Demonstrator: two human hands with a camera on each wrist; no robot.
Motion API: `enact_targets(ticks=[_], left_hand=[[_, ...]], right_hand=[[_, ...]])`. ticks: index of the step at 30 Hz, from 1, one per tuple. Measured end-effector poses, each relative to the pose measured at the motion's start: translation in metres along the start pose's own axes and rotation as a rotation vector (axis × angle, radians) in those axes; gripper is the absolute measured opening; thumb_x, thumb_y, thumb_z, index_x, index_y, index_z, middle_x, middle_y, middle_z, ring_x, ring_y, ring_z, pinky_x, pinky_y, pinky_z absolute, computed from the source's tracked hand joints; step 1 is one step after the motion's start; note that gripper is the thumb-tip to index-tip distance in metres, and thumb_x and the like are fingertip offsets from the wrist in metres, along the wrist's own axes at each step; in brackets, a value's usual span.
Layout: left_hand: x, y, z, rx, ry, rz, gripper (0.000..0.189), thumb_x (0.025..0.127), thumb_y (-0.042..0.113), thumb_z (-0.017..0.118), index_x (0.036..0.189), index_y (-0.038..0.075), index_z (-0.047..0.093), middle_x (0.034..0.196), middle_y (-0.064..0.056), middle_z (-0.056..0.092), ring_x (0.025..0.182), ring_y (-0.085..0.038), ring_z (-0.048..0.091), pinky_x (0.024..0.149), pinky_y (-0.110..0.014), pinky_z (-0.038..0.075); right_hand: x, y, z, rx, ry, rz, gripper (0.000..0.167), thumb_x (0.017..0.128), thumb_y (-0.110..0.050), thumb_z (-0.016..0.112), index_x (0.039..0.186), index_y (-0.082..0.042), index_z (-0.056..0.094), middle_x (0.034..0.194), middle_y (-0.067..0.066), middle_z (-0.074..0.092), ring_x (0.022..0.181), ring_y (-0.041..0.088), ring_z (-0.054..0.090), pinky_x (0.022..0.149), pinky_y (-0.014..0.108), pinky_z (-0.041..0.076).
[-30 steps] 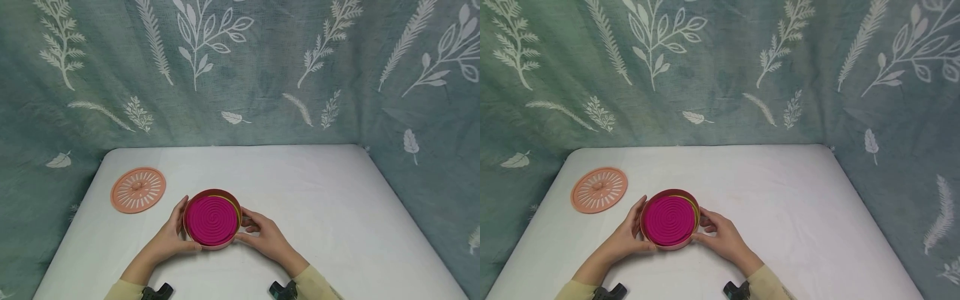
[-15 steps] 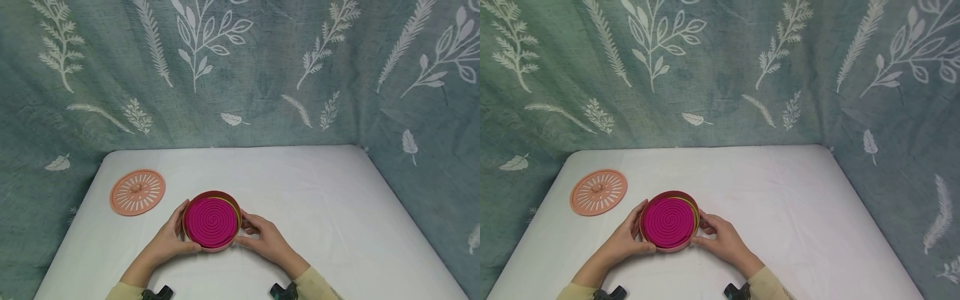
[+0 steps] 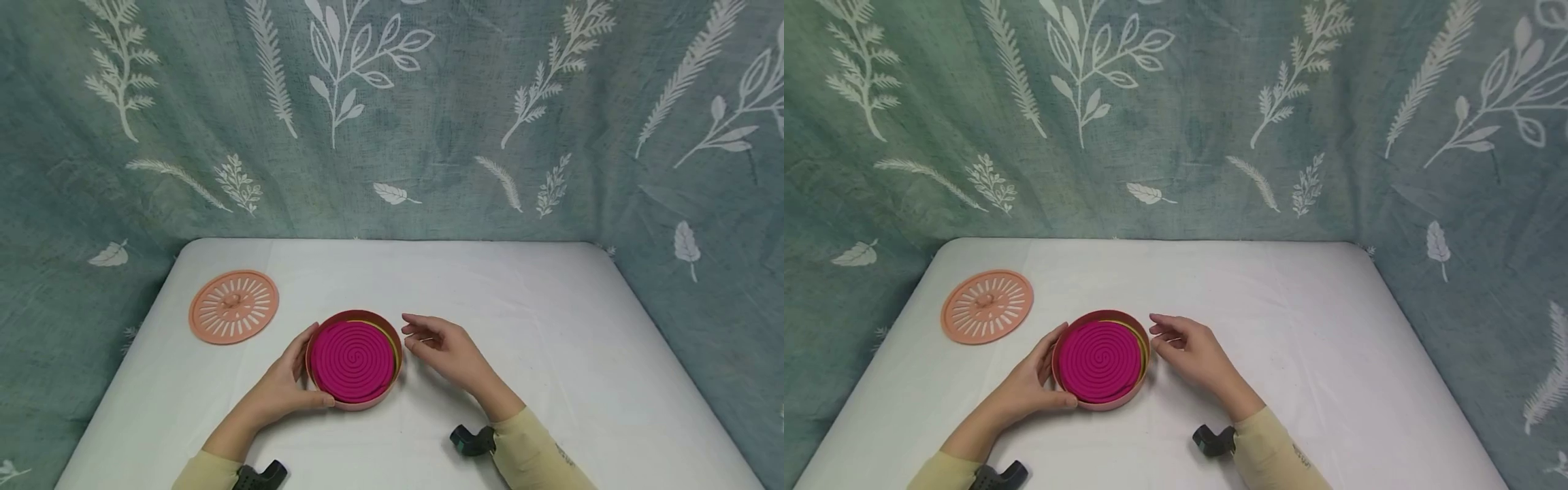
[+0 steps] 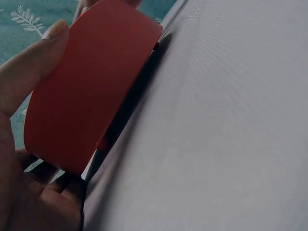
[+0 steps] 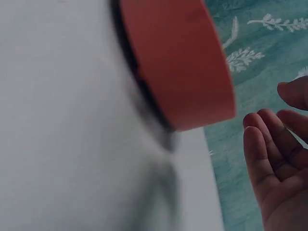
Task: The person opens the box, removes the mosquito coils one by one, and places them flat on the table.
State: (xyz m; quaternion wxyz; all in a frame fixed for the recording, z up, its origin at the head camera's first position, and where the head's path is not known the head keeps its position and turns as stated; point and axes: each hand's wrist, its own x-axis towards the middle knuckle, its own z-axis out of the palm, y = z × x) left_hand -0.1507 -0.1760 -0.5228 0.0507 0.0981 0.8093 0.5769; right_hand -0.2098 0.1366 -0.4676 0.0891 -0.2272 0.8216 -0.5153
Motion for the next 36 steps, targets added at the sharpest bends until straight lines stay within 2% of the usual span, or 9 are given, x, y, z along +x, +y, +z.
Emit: enact_targets(ticks=[5,9,13,16,21,26,31,36], left_hand=[[0.0,0.0,-0.001,0.01,-0.002,0.001,0.13,0.056,0.04,0.097,0.158,0.017,0.021,0.16,-0.004,0.027,0.147,-0.024,0.021,0.117,-0.045,0.024],[-0.001,-0.002,-0.001,0.008,0.003,0.001,0.128,0.057,0.041,0.097,0.158,0.018,0.022,0.16,-0.004,0.027,0.147,-0.024,0.022,0.116,-0.045,0.025],[-0.001,-0.003,0.0,0.0,-0.008,-0.003,0.127,0.058,0.04,0.097,0.158,0.019,0.021,0.16,-0.003,0.027,0.147,-0.023,0.021,0.117,-0.045,0.024],[0.0,-0.003,-0.001,-0.012,-0.017,0.002,0.127,0.059,0.038,0.097,0.158,0.018,0.021,0.16,-0.003,0.026,0.148,-0.022,0.019,0.117,-0.044,0.022],[0.001,-0.003,-0.002,-0.004,-0.011,0.009,0.126,0.06,0.038,0.096,0.158,0.018,0.02,0.16,-0.002,0.027,0.147,-0.022,0.02,0.117,-0.044,0.024],[0.001,-0.002,-0.002,0.011,-0.007,-0.003,0.126,0.059,0.04,0.096,0.158,0.019,0.021,0.16,-0.002,0.027,0.147,-0.023,0.021,0.116,-0.044,0.025],[0.0,-0.001,-0.001,0.0,-0.004,-0.019,0.126,0.058,0.039,0.097,0.158,0.019,0.021,0.16,-0.002,0.026,0.147,-0.023,0.02,0.116,-0.045,0.024],[0.0,0.0,-0.001,-0.005,-0.005,-0.02,0.126,0.058,0.038,0.097,0.158,0.02,0.022,0.16,-0.003,0.027,0.147,-0.023,0.021,0.117,-0.044,0.024]], right_hand=[[0.022,-0.016,0.004,-0.101,-0.097,-0.041,0.043,0.096,-0.024,0.067,0.137,-0.011,0.06,0.124,0.002,0.066,0.105,0.007,0.064,0.093,0.029,0.055],[0.034,-0.024,0.012,-0.215,-0.179,-0.081,0.046,0.096,-0.022,0.065,0.139,-0.006,0.057,0.126,0.005,0.065,0.107,0.012,0.064,0.092,0.031,0.056],[0.039,-0.03,0.019,-0.341,-0.224,-0.107,0.048,0.097,-0.026,0.064,0.14,-0.007,0.056,0.118,0.001,0.067,0.098,0.012,0.064,0.082,0.03,0.058],[0.039,-0.033,0.021,-0.384,-0.234,-0.095,0.048,0.098,-0.028,0.063,0.142,-0.009,0.055,0.116,-0.003,0.067,0.095,0.009,0.061,0.076,0.027,0.055],[0.039,-0.036,0.021,-0.354,-0.244,-0.072,0.05,0.098,-0.029,0.063,0.143,-0.011,0.054,0.128,-0.001,0.065,0.107,0.011,0.062,0.085,0.032,0.056],[0.037,-0.035,0.019,-0.268,-0.23,-0.044,0.05,0.096,-0.031,0.065,0.141,-0.012,0.056,0.128,0.0,0.065,0.114,0.012,0.061,0.094,0.037,0.055],[0.037,-0.033,0.019,-0.18,-0.204,-0.004,0.048,0.095,-0.032,0.067,0.138,-0.013,0.059,0.125,-0.002,0.066,0.11,0.01,0.061,0.092,0.032,0.054],[0.036,-0.031,0.019,-0.102,-0.18,-0.004,0.046,0.095,-0.03,0.067,0.136,-0.01,0.06,0.124,-0.003,0.066,0.11,0.009,0.06,0.095,0.033,0.053]])
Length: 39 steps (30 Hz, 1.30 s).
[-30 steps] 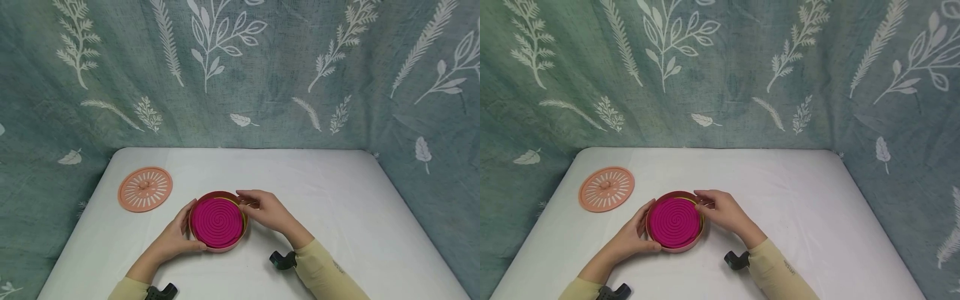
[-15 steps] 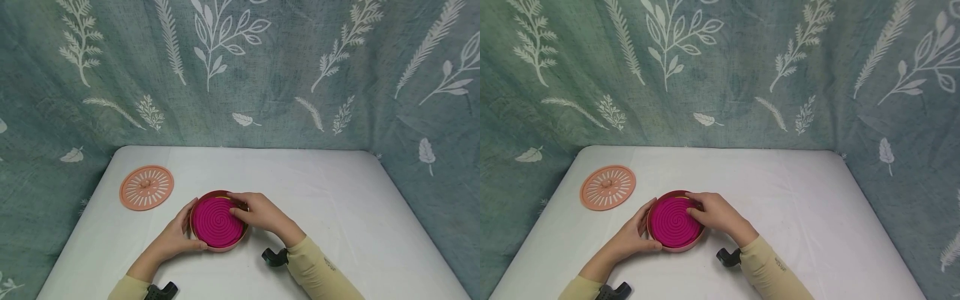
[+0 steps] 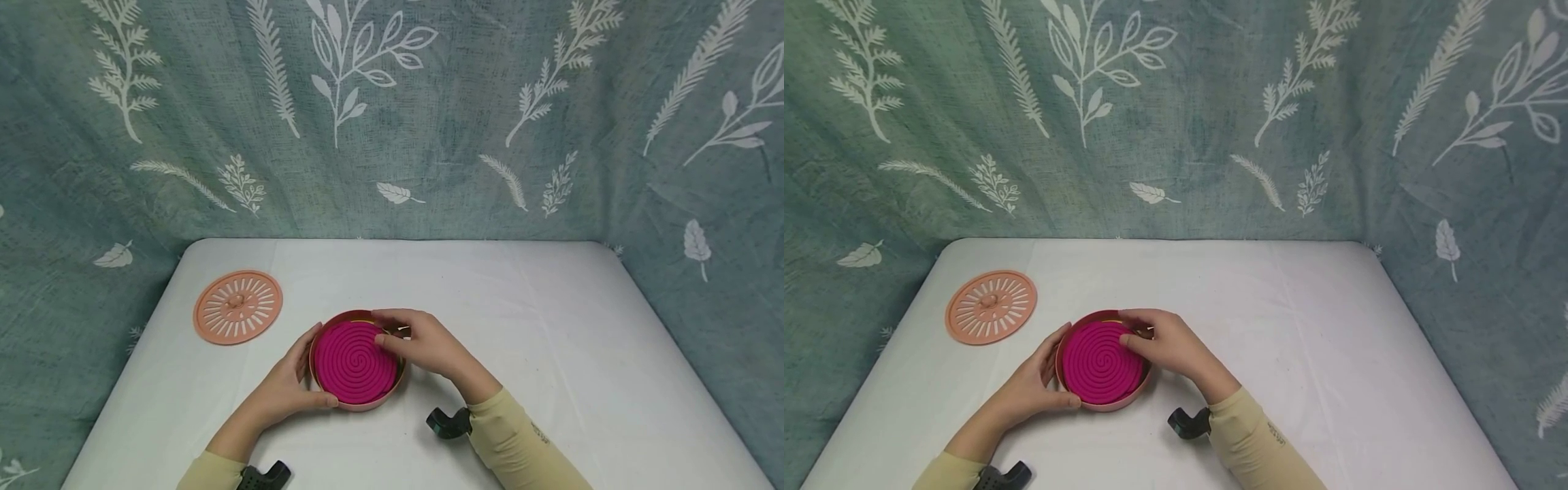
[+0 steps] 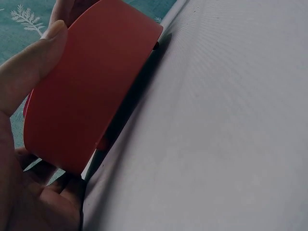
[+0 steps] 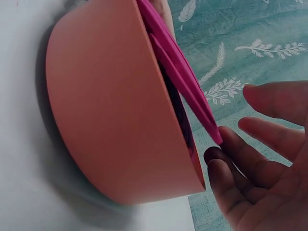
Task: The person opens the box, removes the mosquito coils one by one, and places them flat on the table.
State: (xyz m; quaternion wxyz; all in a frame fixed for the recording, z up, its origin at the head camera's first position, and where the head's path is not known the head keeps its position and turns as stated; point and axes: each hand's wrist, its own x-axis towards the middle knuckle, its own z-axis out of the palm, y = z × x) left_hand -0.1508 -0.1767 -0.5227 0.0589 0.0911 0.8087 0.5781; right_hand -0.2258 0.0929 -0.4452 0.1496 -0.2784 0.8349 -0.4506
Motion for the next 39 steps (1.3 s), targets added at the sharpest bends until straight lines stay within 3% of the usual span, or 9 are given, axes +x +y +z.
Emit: enact_targets(ticks=[13,25,31,39], left_hand=[[0.001,0.0,-0.001,0.01,-0.002,0.011,0.127,0.059,0.04,0.096,0.158,0.018,0.021,0.16,-0.002,0.027,0.147,-0.021,0.022,0.117,-0.04,0.024],[0.001,-0.001,0.001,0.007,0.002,-0.003,0.127,0.058,0.039,0.097,0.158,0.02,0.021,0.16,-0.002,0.027,0.147,-0.022,0.022,0.117,-0.043,0.025],[0.0,-0.002,0.001,0.011,0.002,0.0,0.126,0.058,0.039,0.097,0.158,0.02,0.022,0.16,-0.002,0.027,0.147,-0.023,0.022,0.116,-0.043,0.025],[0.0,-0.001,0.001,0.016,0.005,-0.001,0.127,0.058,0.039,0.097,0.158,0.02,0.022,0.16,-0.002,0.027,0.147,-0.024,0.023,0.116,-0.044,0.026]], right_hand=[[-0.002,-0.004,-0.001,0.145,0.026,0.045,0.048,0.094,-0.026,0.069,0.137,-0.008,0.059,0.121,-0.002,0.066,0.109,0.012,0.063,0.093,0.03,0.055],[-0.002,0.002,-0.002,0.389,-0.032,0.098,0.056,0.089,-0.014,0.075,0.141,-0.006,0.054,0.131,0.011,0.059,0.105,0.021,0.067,0.083,0.033,0.06],[-0.001,0.005,-0.002,0.381,-0.075,0.128,0.058,0.089,-0.017,0.075,0.141,-0.005,0.053,0.129,0.007,0.063,0.102,0.02,0.068,0.085,0.031,0.059],[-0.002,0.007,-0.005,0.334,-0.088,0.146,0.046,0.089,-0.022,0.075,0.131,-0.008,0.064,0.11,0.004,0.07,0.095,0.018,0.068,0.079,0.029,0.059]])
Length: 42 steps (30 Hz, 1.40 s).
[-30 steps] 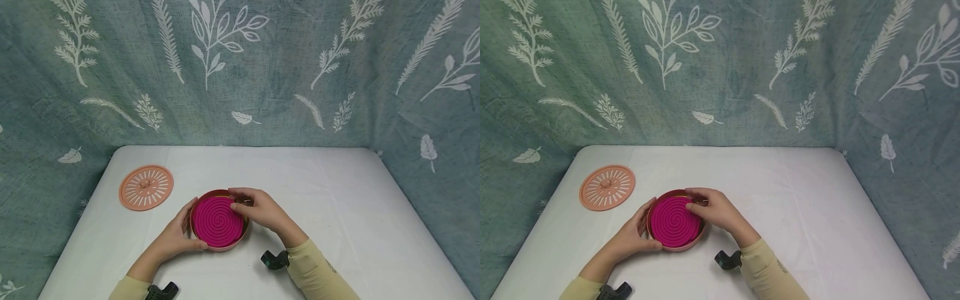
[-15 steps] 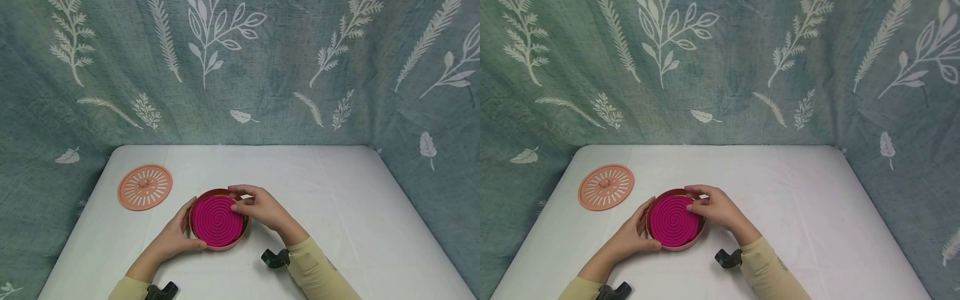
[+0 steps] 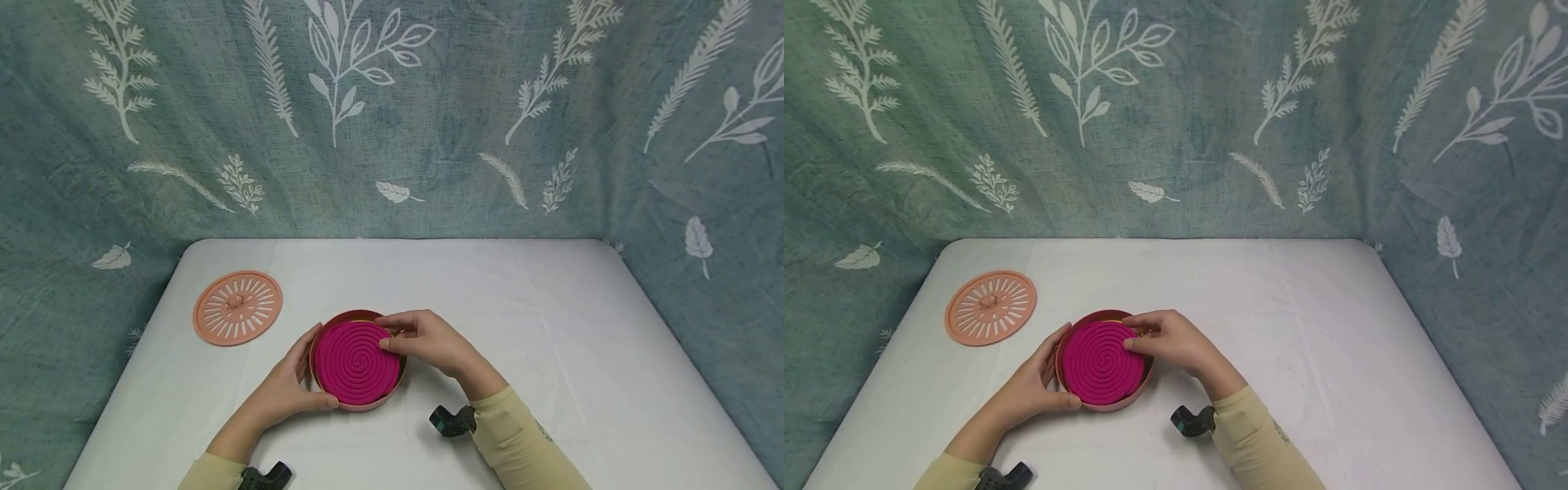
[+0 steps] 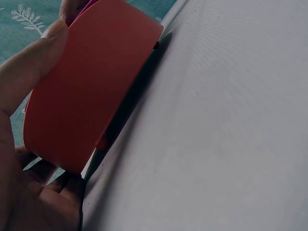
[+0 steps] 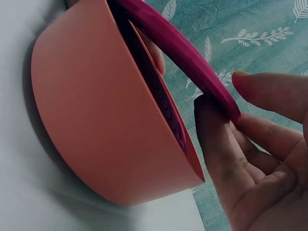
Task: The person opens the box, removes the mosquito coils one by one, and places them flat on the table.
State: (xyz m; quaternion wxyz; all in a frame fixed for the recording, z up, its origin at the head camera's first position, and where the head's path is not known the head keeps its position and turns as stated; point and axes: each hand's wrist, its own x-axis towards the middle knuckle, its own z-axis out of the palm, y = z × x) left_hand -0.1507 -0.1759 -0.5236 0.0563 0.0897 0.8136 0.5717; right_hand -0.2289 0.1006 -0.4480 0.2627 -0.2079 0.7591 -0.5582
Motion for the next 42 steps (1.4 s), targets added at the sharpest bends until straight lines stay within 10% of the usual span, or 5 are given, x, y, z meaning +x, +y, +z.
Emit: enact_targets(ticks=[21,42], left_hand=[[0.001,-0.001,0.0,-0.027,0.002,0.004,0.126,0.057,0.038,0.097,0.158,0.02,0.023,0.159,0.001,0.028,0.147,-0.019,0.023,0.117,-0.038,0.024],[0.001,0.002,-0.002,-0.049,-0.01,0.004,0.127,0.058,0.036,0.097,0.158,0.016,0.021,0.16,-0.002,0.025,0.147,-0.021,0.021,0.117,-0.04,0.024]], right_hand=[[0.0,0.005,-0.009,0.152,-0.092,0.06,0.047,0.093,-0.006,0.069,0.138,-0.009,0.055,0.104,0.016,0.07,0.081,0.027,0.071,0.07,0.042,0.063],[0.005,0.008,-0.039,0.233,0.162,-0.002,0.051,0.095,-0.01,0.067,0.143,-0.015,0.051,0.111,0.018,0.068,0.088,0.027,0.07,0.083,0.053,0.059]])
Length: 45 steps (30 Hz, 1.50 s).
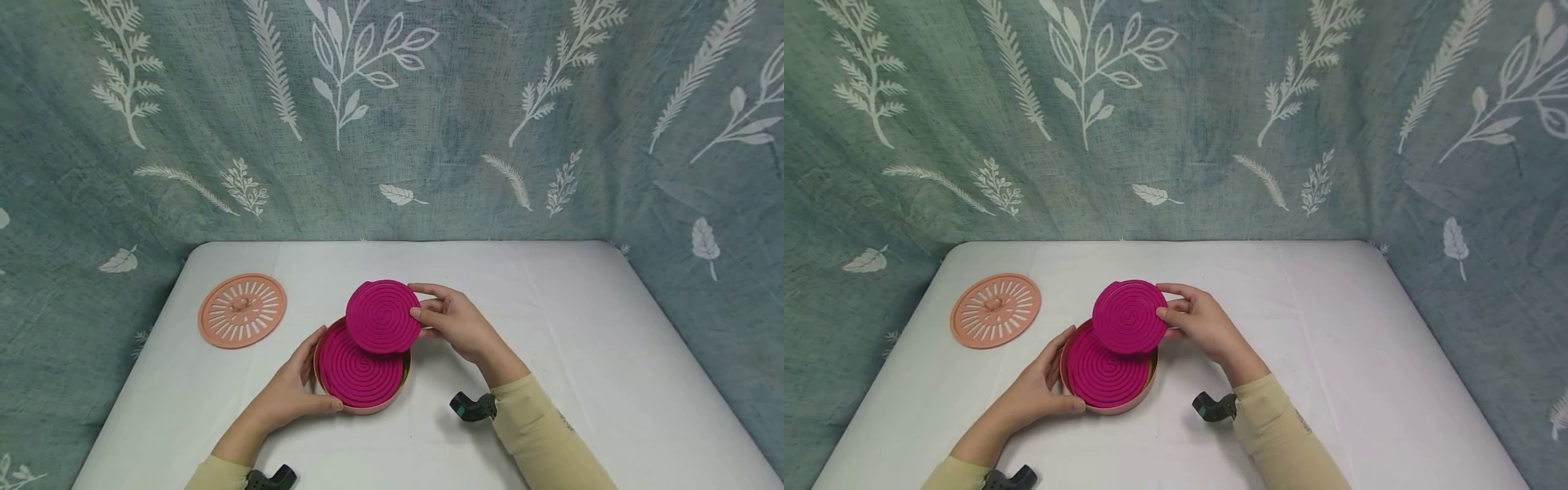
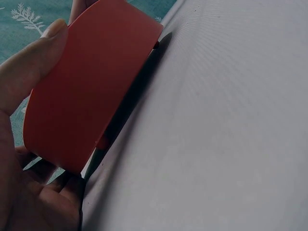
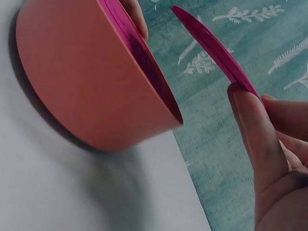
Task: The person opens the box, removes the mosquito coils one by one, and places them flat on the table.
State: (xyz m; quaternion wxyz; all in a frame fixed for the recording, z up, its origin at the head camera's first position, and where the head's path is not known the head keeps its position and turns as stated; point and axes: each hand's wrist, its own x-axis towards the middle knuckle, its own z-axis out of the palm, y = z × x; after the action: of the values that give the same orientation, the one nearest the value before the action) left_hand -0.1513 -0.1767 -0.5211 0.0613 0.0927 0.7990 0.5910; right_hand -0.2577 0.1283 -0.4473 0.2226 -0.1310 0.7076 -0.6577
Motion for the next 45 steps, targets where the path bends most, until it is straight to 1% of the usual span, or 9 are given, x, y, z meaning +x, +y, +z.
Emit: enact_targets(ticks=[4,7,13,27,30,32,35,39,45], left_hand=[[0.0,0.0,0.0,-0.006,-0.004,0.009,0.125,0.06,0.034,0.097,0.158,0.016,0.021,0.16,-0.003,0.026,0.147,-0.022,0.021,0.117,-0.043,0.024],[0.0,0.0,0.0,-0.009,-0.005,0.009,0.124,0.06,0.033,0.097,0.158,0.016,0.022,0.16,-0.003,0.026,0.147,-0.022,0.022,0.117,-0.042,0.024],[0.0,0.002,0.0,-0.003,-0.002,0.003,0.125,0.059,0.033,0.097,0.158,0.017,0.022,0.16,-0.003,0.027,0.147,-0.021,0.022,0.117,-0.038,0.024],[-0.001,-0.002,0.001,-0.001,-0.001,0.01,0.125,0.06,0.032,0.097,0.158,0.017,0.021,0.161,-0.002,0.025,0.147,-0.02,0.02,0.116,-0.033,0.023],[-0.001,-0.002,0.002,-0.005,-0.002,0.008,0.125,0.06,0.031,0.097,0.158,0.017,0.021,0.161,-0.002,0.025,0.147,-0.02,0.021,0.116,-0.032,0.023],[-0.001,-0.002,0.002,-0.008,-0.001,0.006,0.125,0.06,0.03,0.097,0.158,0.017,0.021,0.16,-0.001,0.025,0.147,-0.02,0.02,0.116,-0.032,0.023],[-0.001,-0.002,0.002,0.003,0.002,0.005,0.126,0.058,0.032,0.097,0.158,0.018,0.022,0.16,-0.001,0.027,0.147,-0.02,0.022,0.116,-0.032,0.023],[-0.001,-0.002,0.003,0.021,0.009,0.004,0.127,0.056,0.035,0.098,0.158,0.019,0.022,0.159,0.0,0.029,0.146,-0.02,0.023,0.116,-0.032,0.023],[-0.002,-0.002,0.003,0.01,0.005,0.005,0.128,0.056,0.034,0.098,0.158,0.019,0.022,0.159,0.0,0.029,0.146,-0.02,0.023,0.116,-0.035,0.024]], right_hand=[[0.003,0.002,-0.009,0.026,0.068,0.005,0.051,0.095,-0.01,0.067,0.143,-0.015,0.05,0.112,0.018,0.068,0.086,0.022,0.069,0.082,0.047,0.06],[0.006,0.005,-0.016,0.046,0.109,0.016,0.052,0.095,-0.011,0.067,0.144,-0.014,0.049,0.113,0.018,0.068,0.085,0.02,0.069,0.082,0.045,0.061],[0.012,0.013,-0.029,0.088,0.162,0.022,0.053,0.095,-0.011,0.067,0.144,-0.013,0.048,0.115,0.018,0.068,0.085,0.021,0.07,0.085,0.047,0.059],[0.027,0.023,-0.05,0.143,0.235,0.037,0.051,0.097,-0.009,0.064,0.145,-0.013,0.046,0.116,0.02,0.066,0.084,0.02,0.071,0.086,0.047,0.056],[0.031,0.025,-0.056,0.148,0.248,0.045,0.052,0.097,-0.008,0.064,0.146,-0.012,0.046,0.115,0.02,0.066,0.083,0.019,0.071,0.083,0.044,0.058],[0.034,0.027,-0.06,0.146,0.261,0.057,0.052,0.097,-0.008,0.064,0.146,-0.012,0.045,0.114,0.02,0.067,0.081,0.018,0.071,0.08,0.039,0.061],[0.039,0.029,-0.065,0.162,0.272,0.077,0.053,0.098,-0.008,0.063,0.147,-0.012,0.044,0.114,0.02,0.066,0.082,0.018,0.071,0.079,0.036,0.061],[0.044,0.032,-0.071,0.175,0.284,0.105,0.052,0.099,-0.01,0.061,0.148,-0.013,0.043,0.116,0.02,0.064,0.087,0.019,0.071,0.085,0.04,0.059],[0.051,0.034,-0.076,0.182,0.301,0.138,0.052,0.099,-0.01,0.06,0.148,-0.014,0.043,0.118,0.02,0.063,0.088,0.019,0.071,0.084,0.036,0.06]])
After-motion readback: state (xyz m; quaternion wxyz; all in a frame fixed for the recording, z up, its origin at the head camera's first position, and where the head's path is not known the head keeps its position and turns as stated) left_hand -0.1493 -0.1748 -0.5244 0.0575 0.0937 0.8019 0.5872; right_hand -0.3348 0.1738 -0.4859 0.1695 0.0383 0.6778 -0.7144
